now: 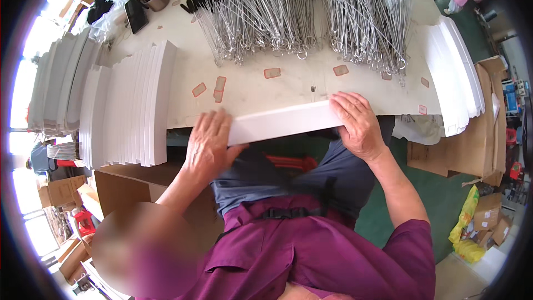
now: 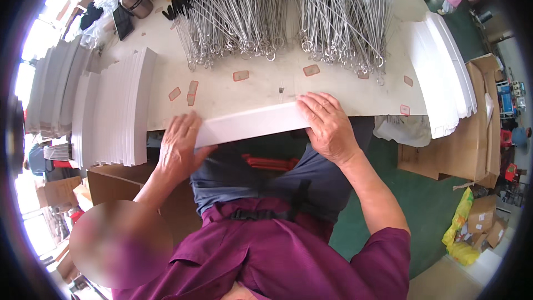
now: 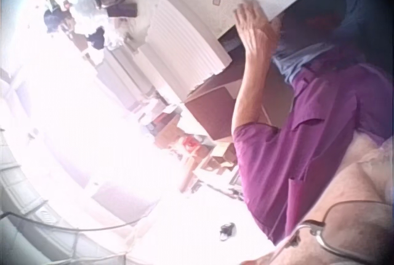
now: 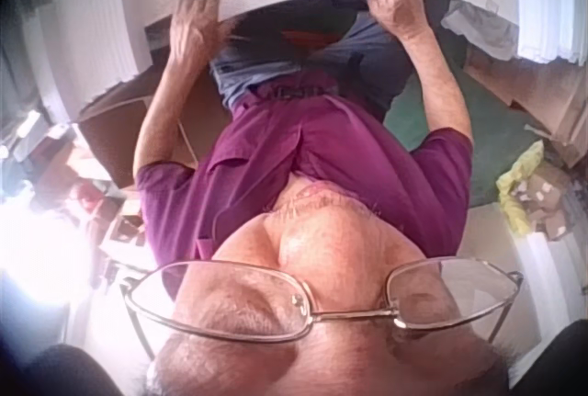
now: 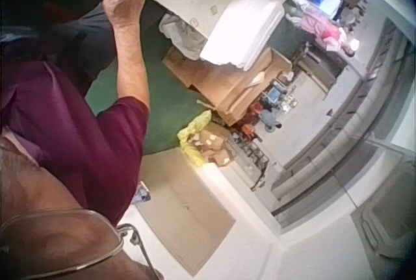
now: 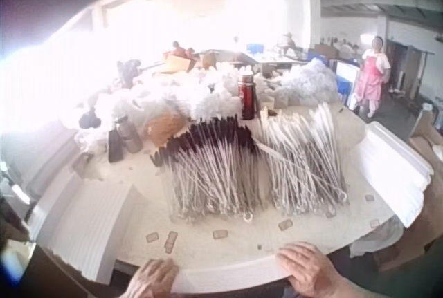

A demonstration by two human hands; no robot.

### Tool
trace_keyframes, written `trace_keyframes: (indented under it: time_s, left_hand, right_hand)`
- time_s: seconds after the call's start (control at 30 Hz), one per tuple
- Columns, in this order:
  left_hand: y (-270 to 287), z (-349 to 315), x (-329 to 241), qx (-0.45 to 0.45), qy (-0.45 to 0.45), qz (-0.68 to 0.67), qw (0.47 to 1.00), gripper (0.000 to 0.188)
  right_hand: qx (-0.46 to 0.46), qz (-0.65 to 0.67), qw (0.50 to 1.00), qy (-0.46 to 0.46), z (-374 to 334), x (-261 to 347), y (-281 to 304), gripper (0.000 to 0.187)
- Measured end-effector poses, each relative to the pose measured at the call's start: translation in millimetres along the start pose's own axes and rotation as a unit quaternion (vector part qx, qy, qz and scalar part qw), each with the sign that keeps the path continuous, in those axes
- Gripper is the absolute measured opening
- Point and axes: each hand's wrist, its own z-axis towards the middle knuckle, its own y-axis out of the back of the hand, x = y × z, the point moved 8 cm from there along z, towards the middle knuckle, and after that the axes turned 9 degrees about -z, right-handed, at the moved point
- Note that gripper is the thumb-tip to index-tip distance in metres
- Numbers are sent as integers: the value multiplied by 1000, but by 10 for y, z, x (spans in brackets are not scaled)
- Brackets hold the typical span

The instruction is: Manually assembling white cardboard sleeves and inserting bundles of hygiene brushes into them.

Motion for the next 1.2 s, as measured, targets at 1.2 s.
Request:
trace_keyframes:
  time_s: [1.2]
  left_hand:
    - [-688, 275, -686, 93, 139, -419, 892, 77]
  right_hand:
    - [34, 429, 874, -224, -96, 615, -318, 16]
